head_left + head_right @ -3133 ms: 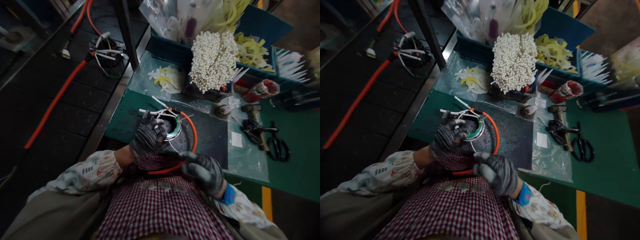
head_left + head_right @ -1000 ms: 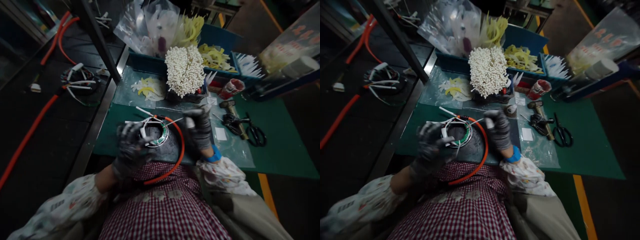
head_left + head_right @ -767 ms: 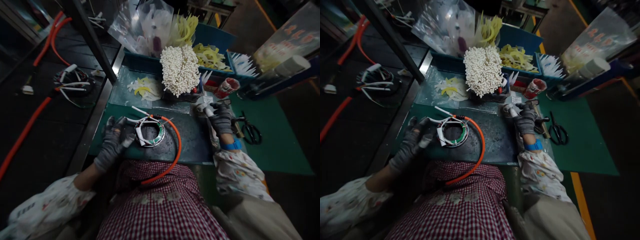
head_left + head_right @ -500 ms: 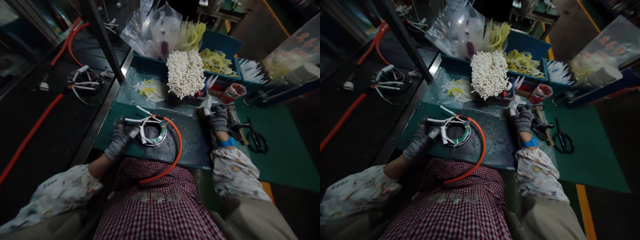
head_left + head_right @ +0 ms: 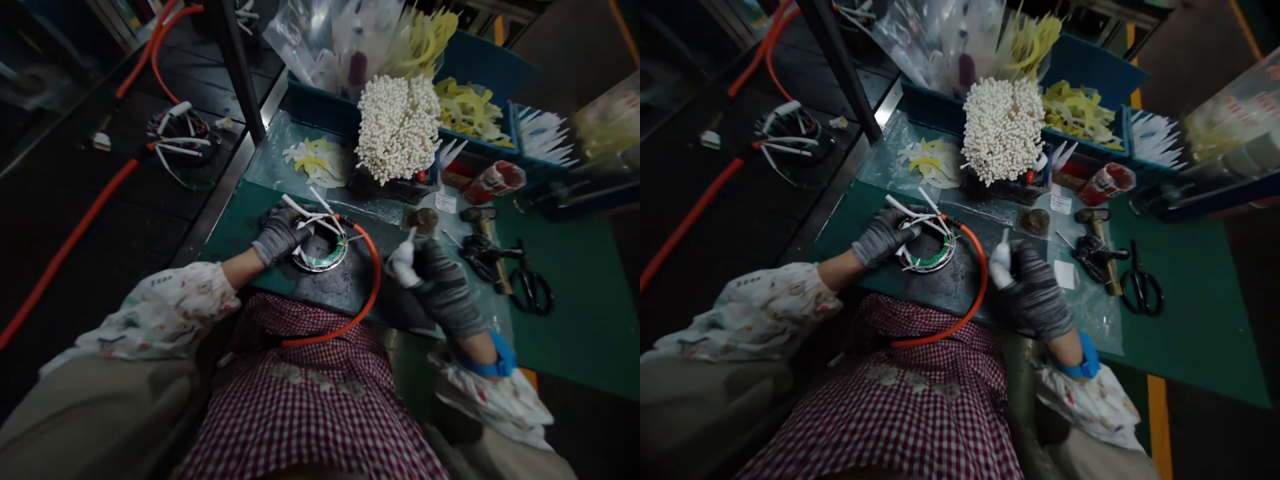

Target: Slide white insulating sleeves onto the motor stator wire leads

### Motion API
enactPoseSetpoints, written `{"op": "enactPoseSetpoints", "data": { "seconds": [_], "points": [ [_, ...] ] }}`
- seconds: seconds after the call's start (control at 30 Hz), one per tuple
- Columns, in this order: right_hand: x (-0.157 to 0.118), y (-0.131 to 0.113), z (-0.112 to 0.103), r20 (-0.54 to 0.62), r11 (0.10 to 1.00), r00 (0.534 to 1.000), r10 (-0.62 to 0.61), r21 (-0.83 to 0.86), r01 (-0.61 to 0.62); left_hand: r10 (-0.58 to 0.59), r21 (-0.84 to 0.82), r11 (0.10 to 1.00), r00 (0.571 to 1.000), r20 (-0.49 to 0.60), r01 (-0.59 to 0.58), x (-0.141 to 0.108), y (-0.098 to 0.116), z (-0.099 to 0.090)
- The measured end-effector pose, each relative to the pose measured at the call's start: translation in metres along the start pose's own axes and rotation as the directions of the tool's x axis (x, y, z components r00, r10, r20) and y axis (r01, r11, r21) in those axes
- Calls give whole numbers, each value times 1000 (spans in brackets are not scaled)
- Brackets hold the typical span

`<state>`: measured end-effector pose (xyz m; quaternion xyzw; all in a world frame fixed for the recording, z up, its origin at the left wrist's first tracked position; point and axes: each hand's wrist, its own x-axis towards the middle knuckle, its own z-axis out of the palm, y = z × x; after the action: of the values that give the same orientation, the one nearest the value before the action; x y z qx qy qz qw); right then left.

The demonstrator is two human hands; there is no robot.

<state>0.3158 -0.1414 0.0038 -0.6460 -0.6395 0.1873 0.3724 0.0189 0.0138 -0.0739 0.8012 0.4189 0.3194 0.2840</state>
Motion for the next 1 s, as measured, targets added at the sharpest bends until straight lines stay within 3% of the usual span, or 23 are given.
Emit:
{"op": "enactPoseSetpoints", "data": {
  "seconds": [0.07,0.13,0.27,0.4,0.53,0.67,0.83,1.0],
  "points": [
    [-21,-21,27,107,999,994,-22,51,17,-31,-116,992,996,86,41,9,4,-2],
    [-37,-32,53,163,998,986,-16,68,5,-18,-141,989,995,100,32,8,13,-6],
    [-59,-35,83,163,998,986,35,48,-43,98,89,992,993,-72,-92,-29,39,-15],
    [-71,-34,82,149,992,987,-67,115,50,228,106,971,959,-170,-212,-76,54,-23],
    [-71,-40,77,114,981,980,-164,123,150,311,138,946,942,-129,-294,-99,56,-29],
    [-62,-53,74,107,989,987,-121,93,111,432,202,889,898,-79,-410,-106,58,-35],
    [-53,-66,68,187,997,981,-56,71,44,408,209,899,909,-81,-385,-107,62,-36],
    [-53,-68,64,155,996,986,-69,68,59,410,211,898,908,-86,-386,-106,58,-34]
  ]
}}
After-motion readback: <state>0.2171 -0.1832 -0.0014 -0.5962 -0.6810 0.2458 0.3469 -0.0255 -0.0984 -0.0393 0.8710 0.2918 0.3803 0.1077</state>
